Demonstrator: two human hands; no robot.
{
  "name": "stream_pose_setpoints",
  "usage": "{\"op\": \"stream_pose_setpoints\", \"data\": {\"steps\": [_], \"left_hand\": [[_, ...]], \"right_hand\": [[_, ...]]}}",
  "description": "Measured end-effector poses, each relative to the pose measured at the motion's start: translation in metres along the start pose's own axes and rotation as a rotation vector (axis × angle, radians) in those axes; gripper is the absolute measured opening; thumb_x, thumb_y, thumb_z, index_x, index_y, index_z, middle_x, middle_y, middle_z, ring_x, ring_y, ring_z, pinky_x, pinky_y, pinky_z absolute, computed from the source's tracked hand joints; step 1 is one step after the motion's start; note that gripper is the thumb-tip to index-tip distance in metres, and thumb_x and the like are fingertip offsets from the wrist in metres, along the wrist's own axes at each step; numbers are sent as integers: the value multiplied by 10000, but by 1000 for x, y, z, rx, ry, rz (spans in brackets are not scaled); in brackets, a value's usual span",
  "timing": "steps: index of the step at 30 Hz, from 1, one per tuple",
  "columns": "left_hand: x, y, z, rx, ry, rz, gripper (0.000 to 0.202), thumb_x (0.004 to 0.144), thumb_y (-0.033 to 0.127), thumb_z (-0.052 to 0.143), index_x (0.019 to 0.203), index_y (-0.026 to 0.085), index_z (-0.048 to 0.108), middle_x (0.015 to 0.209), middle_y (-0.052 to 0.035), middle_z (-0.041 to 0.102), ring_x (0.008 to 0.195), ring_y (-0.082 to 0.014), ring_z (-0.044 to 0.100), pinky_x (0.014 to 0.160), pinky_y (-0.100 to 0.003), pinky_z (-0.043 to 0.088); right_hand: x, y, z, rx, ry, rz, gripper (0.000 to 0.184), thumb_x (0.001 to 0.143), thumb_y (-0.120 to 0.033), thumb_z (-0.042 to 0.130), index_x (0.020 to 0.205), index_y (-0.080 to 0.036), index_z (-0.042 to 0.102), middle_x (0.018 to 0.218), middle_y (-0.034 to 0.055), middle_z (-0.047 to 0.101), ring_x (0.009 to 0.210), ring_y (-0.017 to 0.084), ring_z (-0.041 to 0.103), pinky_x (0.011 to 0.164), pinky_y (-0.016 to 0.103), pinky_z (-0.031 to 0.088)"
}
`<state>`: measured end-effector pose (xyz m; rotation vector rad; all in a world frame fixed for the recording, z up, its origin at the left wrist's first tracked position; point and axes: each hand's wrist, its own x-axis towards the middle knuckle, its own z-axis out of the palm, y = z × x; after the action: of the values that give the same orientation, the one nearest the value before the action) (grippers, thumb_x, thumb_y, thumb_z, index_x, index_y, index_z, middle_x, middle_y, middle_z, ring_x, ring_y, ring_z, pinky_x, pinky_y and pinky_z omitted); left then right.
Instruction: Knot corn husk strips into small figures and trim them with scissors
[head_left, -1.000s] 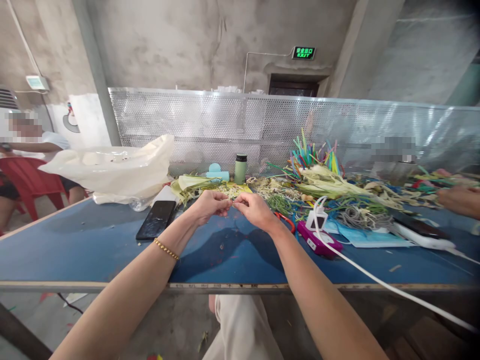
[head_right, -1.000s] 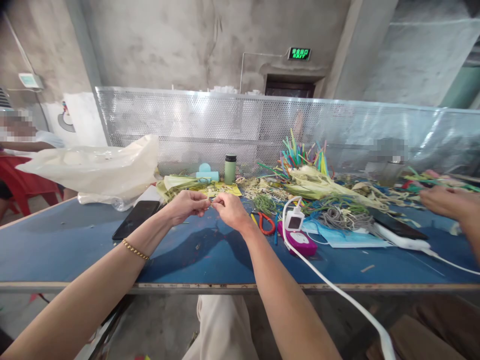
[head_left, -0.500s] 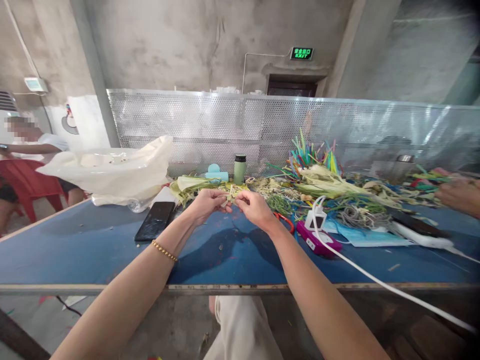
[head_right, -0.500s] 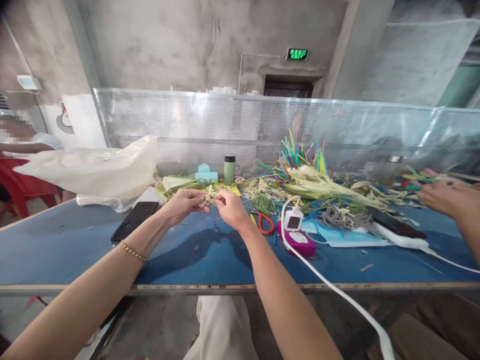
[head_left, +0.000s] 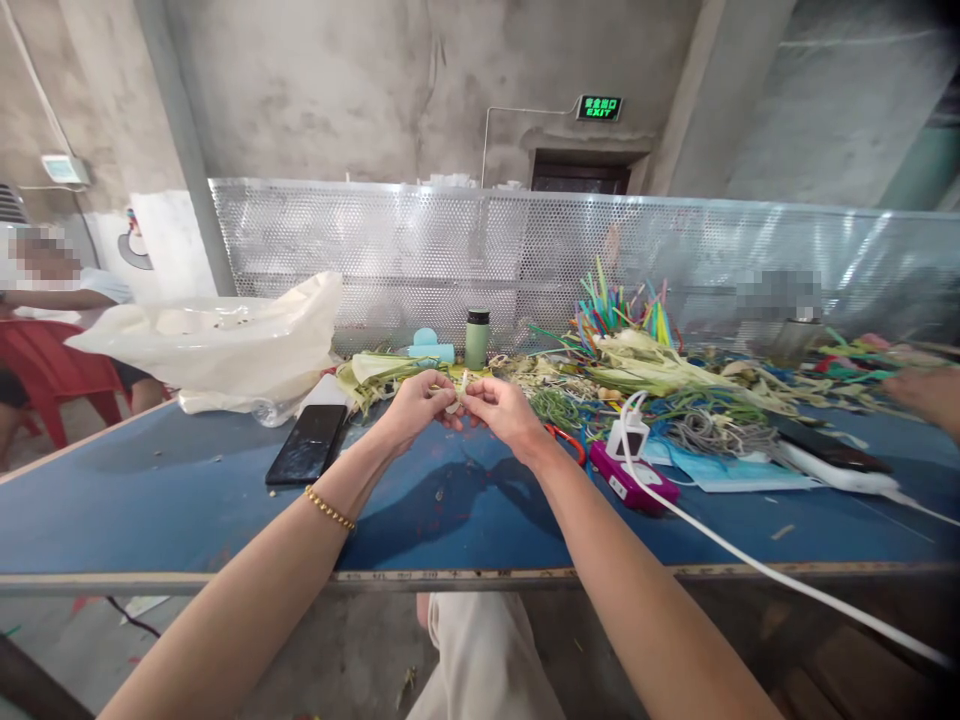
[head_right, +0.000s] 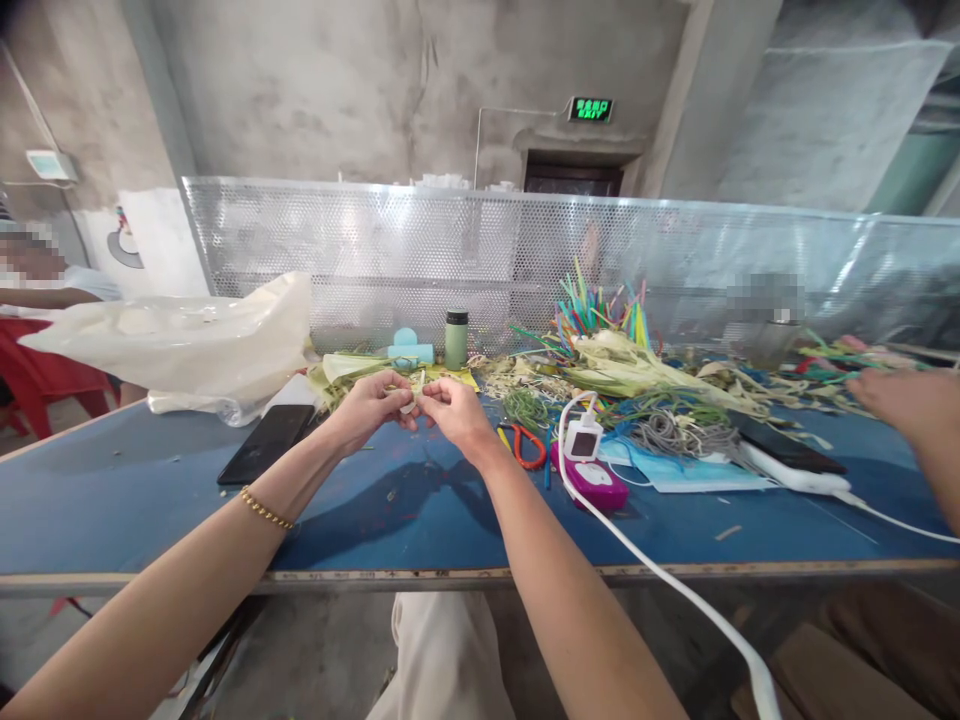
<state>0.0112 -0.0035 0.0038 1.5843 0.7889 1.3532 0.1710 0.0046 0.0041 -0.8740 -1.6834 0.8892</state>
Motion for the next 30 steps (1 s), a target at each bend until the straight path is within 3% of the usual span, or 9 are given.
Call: {"op": "stream_pose_setpoints", "data": {"steps": [7, 19, 26, 30], "left_hand": [[-2, 2, 0, 46, -47, -12, 87, 793, 147, 604, 761, 140, 523, 593, -23, 649, 472, -143, 634, 504, -252, 475], [-2, 8, 1, -111, -105, -116, 117, 689, 181, 662, 645, 114, 577, 589, -73, 661, 474, -161, 629, 499, -267, 457], [-1, 6, -2, -82, -107, -97, 122, 728, 173, 660, 700, 125, 551, 604, -77, 679, 506, -176, 661, 508, -258, 459], [-2, 7, -4, -13, -73, -61, 159, 760, 173, 661, 892, 118, 592, 608, -42, 681, 512, -175, 668, 514, -256, 466]], "right_hand": [[-4, -3, 2, 123, -90, 2, 207, 696, -317, 712, 754, -179, 570, 667, 3, 676, 550, 124, 600, 552, 261, 497], [0, 1, 1, 190, -64, -89, 145, 693, -248, 693, 711, -197, 559, 582, -30, 638, 530, 139, 616, 542, 270, 515], [0, 1, -1, 189, -52, -46, 259, 663, -339, 770, 734, -177, 580, 599, -12, 657, 492, 127, 598, 534, 270, 494], [0, 1, -3, 164, -81, -40, 299, 672, -380, 775, 779, -152, 613, 664, 15, 683, 541, 118, 609, 582, 269, 506]]}}
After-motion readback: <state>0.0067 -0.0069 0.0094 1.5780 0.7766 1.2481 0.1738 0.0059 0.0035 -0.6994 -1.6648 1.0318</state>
